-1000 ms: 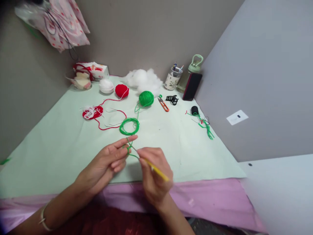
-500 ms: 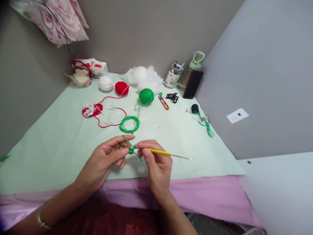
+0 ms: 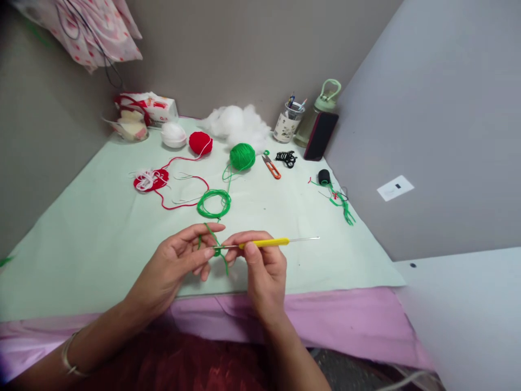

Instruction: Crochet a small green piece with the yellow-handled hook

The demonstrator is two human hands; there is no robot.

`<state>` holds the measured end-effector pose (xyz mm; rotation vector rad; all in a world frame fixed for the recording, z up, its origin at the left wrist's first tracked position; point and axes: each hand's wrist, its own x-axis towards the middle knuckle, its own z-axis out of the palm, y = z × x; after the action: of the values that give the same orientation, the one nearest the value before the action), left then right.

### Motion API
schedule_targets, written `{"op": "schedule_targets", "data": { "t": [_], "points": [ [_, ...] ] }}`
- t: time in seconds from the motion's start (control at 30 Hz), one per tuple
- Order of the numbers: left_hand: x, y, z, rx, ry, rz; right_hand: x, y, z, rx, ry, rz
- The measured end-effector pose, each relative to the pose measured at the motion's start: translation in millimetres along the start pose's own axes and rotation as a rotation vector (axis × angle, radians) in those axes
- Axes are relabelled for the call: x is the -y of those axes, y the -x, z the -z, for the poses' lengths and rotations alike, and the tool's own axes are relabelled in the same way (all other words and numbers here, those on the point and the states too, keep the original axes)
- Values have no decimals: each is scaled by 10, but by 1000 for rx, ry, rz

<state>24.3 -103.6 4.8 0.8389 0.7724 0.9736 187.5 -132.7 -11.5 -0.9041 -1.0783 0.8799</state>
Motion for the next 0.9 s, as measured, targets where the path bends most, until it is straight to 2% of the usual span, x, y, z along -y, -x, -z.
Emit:
{"op": "schedule_targets", "data": {
  "t": [0.23,0.47,0.57,0.73,0.83,0.9],
  "points": [
    [-33,39,-14,-30,-117,-44,49,103,67,57,144,116],
    [-35,57,-61,-145,-308,-172,51,141,95,198,532,467],
    [-9,69,-84,-158,-294,-198,2,175,127,216,642,560],
    [6,71,-101,-107,-46,-61,-76,223,131,186,801,581],
    [-25,43,-75,-19,179,124,-82,224,91,161,808,610],
    [-57,19,-50,26,282,217,-53,211,63,109,727,557]
  ]
}}
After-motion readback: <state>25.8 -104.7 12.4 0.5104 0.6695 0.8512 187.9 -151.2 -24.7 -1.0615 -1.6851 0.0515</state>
